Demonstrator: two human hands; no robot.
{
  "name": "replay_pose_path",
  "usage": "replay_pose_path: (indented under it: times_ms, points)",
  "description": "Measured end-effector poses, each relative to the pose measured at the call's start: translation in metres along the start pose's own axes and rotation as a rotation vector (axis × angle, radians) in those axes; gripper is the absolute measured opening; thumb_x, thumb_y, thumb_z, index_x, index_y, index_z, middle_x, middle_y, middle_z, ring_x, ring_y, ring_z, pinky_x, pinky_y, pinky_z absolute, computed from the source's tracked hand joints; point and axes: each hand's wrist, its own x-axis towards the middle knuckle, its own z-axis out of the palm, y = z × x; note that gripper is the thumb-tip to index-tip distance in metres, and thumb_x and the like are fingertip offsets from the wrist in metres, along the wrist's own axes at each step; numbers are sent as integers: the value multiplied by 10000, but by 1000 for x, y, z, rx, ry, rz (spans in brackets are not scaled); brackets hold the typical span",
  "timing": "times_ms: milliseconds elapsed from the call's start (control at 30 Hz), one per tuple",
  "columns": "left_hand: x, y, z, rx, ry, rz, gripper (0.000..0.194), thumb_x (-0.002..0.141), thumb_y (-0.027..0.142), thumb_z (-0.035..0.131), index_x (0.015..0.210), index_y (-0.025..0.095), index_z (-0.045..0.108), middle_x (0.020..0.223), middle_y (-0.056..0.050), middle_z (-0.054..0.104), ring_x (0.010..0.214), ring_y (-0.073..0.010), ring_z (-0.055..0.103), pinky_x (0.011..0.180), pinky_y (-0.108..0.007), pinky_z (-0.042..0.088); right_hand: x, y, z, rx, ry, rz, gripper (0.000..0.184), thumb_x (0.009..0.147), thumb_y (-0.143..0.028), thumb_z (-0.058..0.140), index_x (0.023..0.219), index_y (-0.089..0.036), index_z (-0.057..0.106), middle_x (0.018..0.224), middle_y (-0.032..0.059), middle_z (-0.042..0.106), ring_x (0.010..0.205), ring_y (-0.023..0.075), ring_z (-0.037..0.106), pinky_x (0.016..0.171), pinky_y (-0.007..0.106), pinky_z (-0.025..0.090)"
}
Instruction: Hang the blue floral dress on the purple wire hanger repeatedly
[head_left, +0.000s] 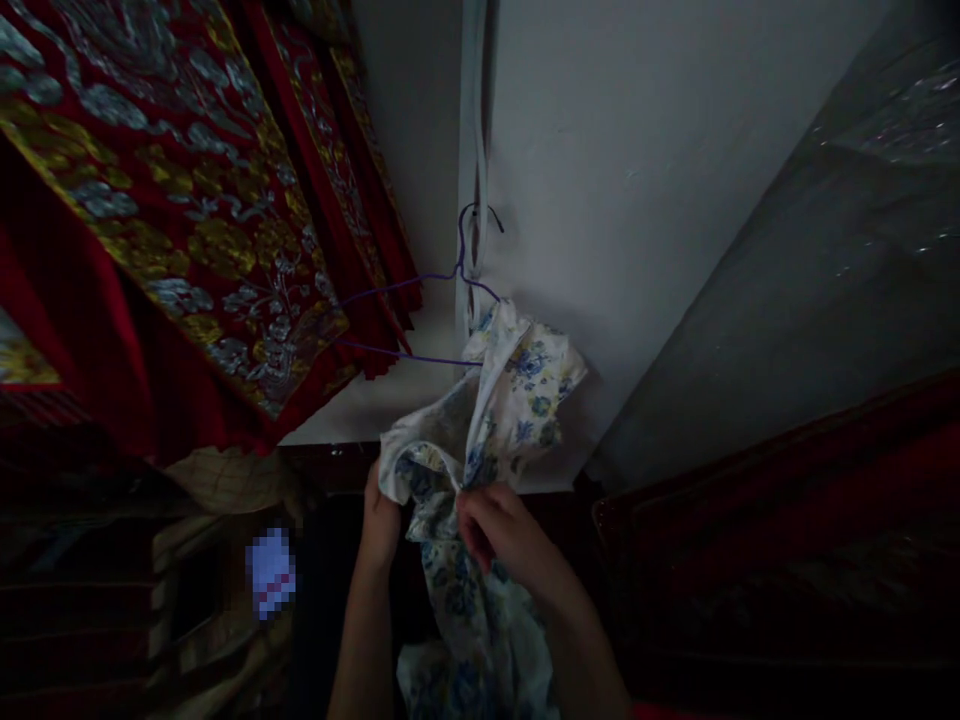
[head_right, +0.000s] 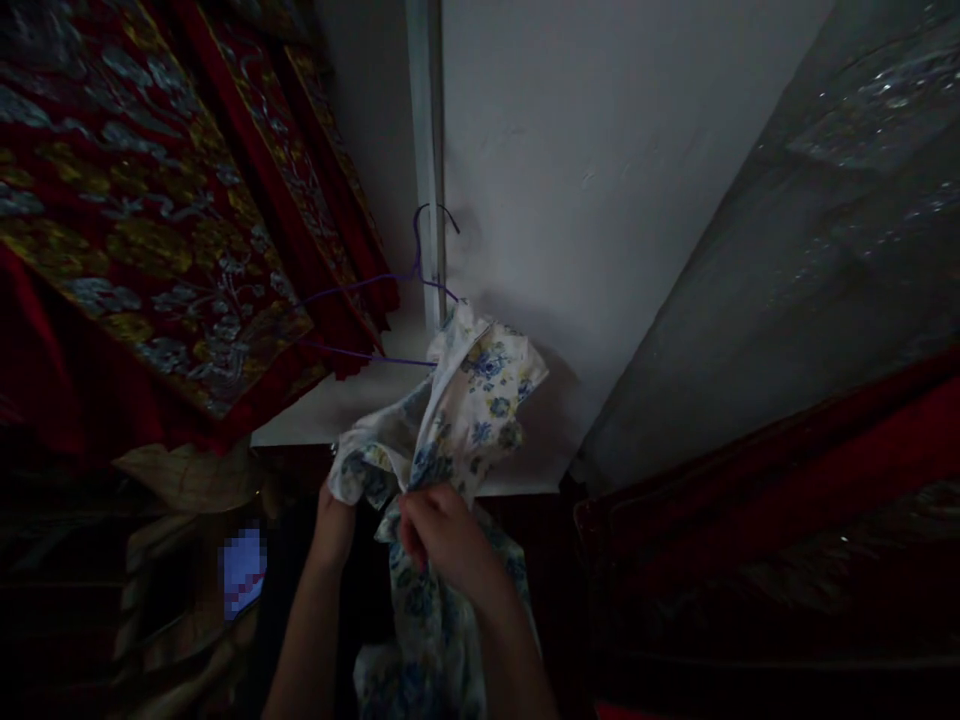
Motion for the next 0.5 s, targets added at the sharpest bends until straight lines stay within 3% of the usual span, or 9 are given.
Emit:
replay_pose_path:
  times_ms: [67, 167, 233, 333, 433, 500]
  points:
    - [-1, 19, 9, -162, -25, -21, 254, 761, 387, 761, 865, 189, 641, 933, -27, 719, 902, -201, 672, 835, -287, 515, -4, -1, -10, -109, 28, 32, 524, 848, -577, 513, 470, -215, 521, 419, -13, 458, 406, 113, 438, 471, 257, 337]
    - [-5, 48, 20, -365, -72, -28, 335, 774, 467, 765, 799, 207, 555, 913, -18, 689, 857, -194, 654, 774, -283, 524, -8, -2, -20, -114, 377, -136, 427, 848, -557, 582, 620, -197, 608, 602, 20, 605, 611, 162, 575, 608, 271, 435]
    - [-13, 58, 26, -375, -139, -43, 372, 776, 487, 775, 775, 205, 531, 982, -34, 684, 893, -207, 651, 783, -293, 527, -4, -1, -23, -37, 568, -278, 328, 853, -517, 618, 791, -200, 673, 800, 41, 692, 783, 195, 636, 712, 285, 480]
    - [-30, 58, 35, -291, -290, -120, 348, 832, 486, 745, 783, 193, 563, 1111, -64, 671, 932, -209, 643, 796, -287, 514, 18, 11, -25, 126, 581, -433, 342, 881, -503, 608, 1061, -227, 700, 1156, 73, 719, 1087, 239, 652, 945, 342, 498]
    - [-44, 52, 49, -263, -420, -167, 335, 893, 496, 687, 815, 189, 579, 1183, -87, 656, 985, -217, 633, 822, -290, 494, 50, 39, -31, 318, 567, -295, 576, 790, -540, 680, 1297, -275, 614, 1454, 62, 585, 1329, 262, 544, 1085, 377, 440]
    - [-48, 49, 57, -260, -443, -157, 335, 907, 506, 671, 840, 190, 585, 1180, -92, 661, 1012, -223, 630, 848, -295, 483, 65, 62, -38, 400, 589, -113, 688, 706, -575, 731, 1313, -276, 607, 1466, 71, 578, 1353, 294, 525, 1067, 394, 456]
